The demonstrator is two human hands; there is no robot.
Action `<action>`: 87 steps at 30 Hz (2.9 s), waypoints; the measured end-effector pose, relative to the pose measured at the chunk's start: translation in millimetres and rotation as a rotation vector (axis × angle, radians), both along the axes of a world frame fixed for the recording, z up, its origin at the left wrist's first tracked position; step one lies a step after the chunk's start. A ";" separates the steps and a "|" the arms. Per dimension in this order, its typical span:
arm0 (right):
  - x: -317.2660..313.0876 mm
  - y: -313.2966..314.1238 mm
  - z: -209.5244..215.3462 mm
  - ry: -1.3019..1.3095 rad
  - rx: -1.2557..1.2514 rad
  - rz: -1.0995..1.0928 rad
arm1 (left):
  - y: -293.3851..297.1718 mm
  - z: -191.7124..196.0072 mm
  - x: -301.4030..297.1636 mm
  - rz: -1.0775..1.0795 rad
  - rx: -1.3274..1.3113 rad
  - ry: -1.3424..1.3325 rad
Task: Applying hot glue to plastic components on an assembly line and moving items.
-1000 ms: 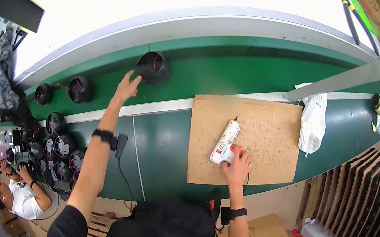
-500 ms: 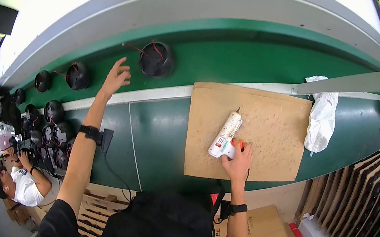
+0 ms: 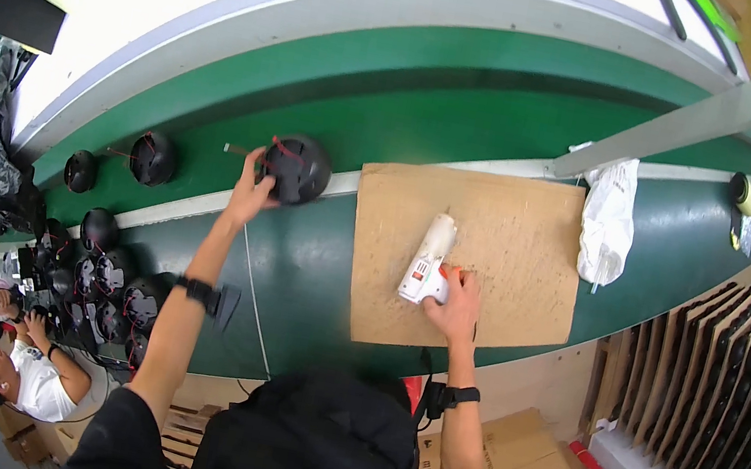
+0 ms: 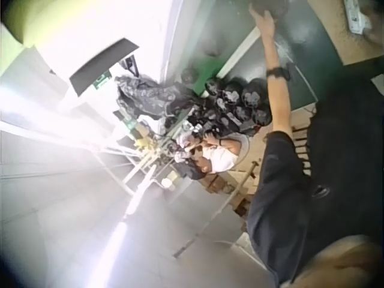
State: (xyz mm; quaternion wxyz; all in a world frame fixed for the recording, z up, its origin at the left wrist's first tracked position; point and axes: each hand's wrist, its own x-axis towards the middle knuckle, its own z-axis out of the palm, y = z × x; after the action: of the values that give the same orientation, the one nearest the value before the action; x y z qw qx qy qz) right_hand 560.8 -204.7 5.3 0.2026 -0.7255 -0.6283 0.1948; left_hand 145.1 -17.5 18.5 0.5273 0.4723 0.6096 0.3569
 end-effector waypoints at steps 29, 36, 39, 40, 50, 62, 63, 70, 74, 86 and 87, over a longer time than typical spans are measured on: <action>-81.0 -86.3 118.4 0.688 -0.221 0.309 | -126.4 91.3 42.4 -0.860 0.360 0.662; -106.3 -83.6 120.6 0.536 -0.263 0.411 | -74.6 94.9 56.7 -0.996 0.289 0.406; -117.5 -79.4 118.3 0.451 -0.236 0.436 | -65.9 90.9 66.1 -0.968 0.122 0.317; -120.1 -78.0 116.6 0.455 -0.244 0.434 | -64.5 89.2 68.8 -0.950 0.073 0.303; -137.1 -69.1 113.5 0.282 -0.229 0.476 | -64.3 81.7 66.5 -0.877 -0.046 0.224; -144.2 -69.4 123.6 0.235 -0.316 0.415 | -83.1 98.5 35.5 -0.777 -0.029 0.220; -143.9 -69.3 123.9 0.243 -0.317 0.407 | -84.7 99.9 32.9 -0.780 -0.028 0.219; -138.3 -76.7 119.7 0.253 -0.317 0.372 | -95.8 99.4 10.5 -0.818 -0.091 0.248; -136.9 -75.7 118.9 0.244 -0.305 0.371 | -100.8 95.5 7.0 -0.804 -0.087 0.268; -132.7 -65.8 131.8 0.287 -0.345 0.401 | -117.2 102.8 8.0 -0.532 0.048 0.291; -131.5 -66.0 132.7 0.307 -0.328 0.408 | -122.9 103.9 5.2 -0.529 0.046 0.288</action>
State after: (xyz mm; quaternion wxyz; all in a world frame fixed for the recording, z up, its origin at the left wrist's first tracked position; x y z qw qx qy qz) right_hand 429.2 -270.8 138.0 0.1322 -0.5694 -0.6831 0.4378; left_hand 150.3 -140.4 122.4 0.4991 0.6724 0.5256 0.1501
